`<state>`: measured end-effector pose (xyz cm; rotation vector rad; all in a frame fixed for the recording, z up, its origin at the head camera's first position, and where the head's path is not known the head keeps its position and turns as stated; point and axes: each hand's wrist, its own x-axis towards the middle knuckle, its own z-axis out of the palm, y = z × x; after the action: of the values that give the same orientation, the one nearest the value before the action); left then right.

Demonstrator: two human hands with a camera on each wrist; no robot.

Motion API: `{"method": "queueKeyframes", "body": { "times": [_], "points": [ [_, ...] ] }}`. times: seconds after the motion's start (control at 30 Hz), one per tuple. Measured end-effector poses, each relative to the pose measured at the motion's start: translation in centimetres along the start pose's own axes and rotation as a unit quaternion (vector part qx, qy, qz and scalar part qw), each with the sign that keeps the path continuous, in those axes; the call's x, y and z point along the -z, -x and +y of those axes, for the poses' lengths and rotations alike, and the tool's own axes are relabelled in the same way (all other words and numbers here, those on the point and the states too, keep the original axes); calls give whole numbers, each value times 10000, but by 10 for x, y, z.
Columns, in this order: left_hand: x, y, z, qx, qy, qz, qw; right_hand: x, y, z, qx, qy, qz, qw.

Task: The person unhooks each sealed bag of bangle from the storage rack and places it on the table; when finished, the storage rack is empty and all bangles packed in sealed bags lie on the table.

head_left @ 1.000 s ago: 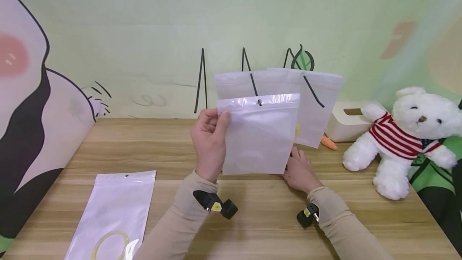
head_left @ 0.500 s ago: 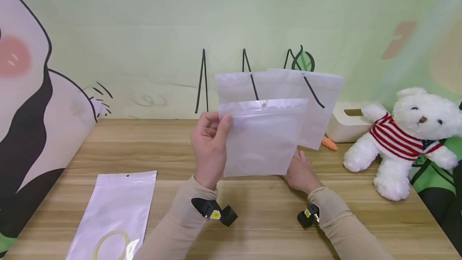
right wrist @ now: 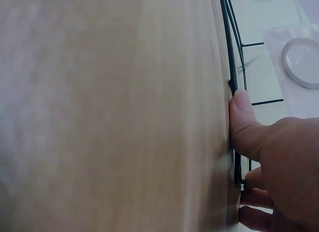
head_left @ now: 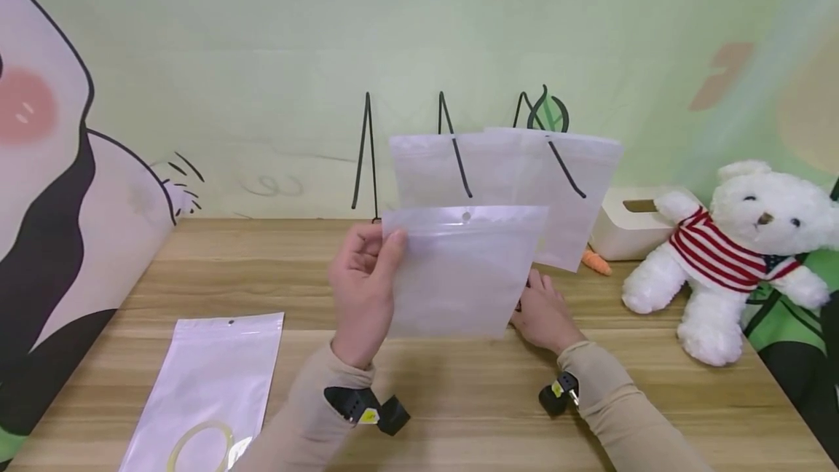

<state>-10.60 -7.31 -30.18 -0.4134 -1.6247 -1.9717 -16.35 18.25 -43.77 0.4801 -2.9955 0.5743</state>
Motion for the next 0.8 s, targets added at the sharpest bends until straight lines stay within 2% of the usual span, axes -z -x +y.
{"method": "queueKeyframes", "body": {
  "times": [0.33,0.53,0.8],
  "points": [
    [26,6,13,54,-130,10,9999,1,0,-1,-124,-9,-173,9998],
    [37,8,19,270,-236,208,9991,-1,0,0,-202,-132,-147,9996],
    [48,12,19,563,-188,430,9973,-1,-1,-2,-248,-152,-185,9994]
  ]
}}
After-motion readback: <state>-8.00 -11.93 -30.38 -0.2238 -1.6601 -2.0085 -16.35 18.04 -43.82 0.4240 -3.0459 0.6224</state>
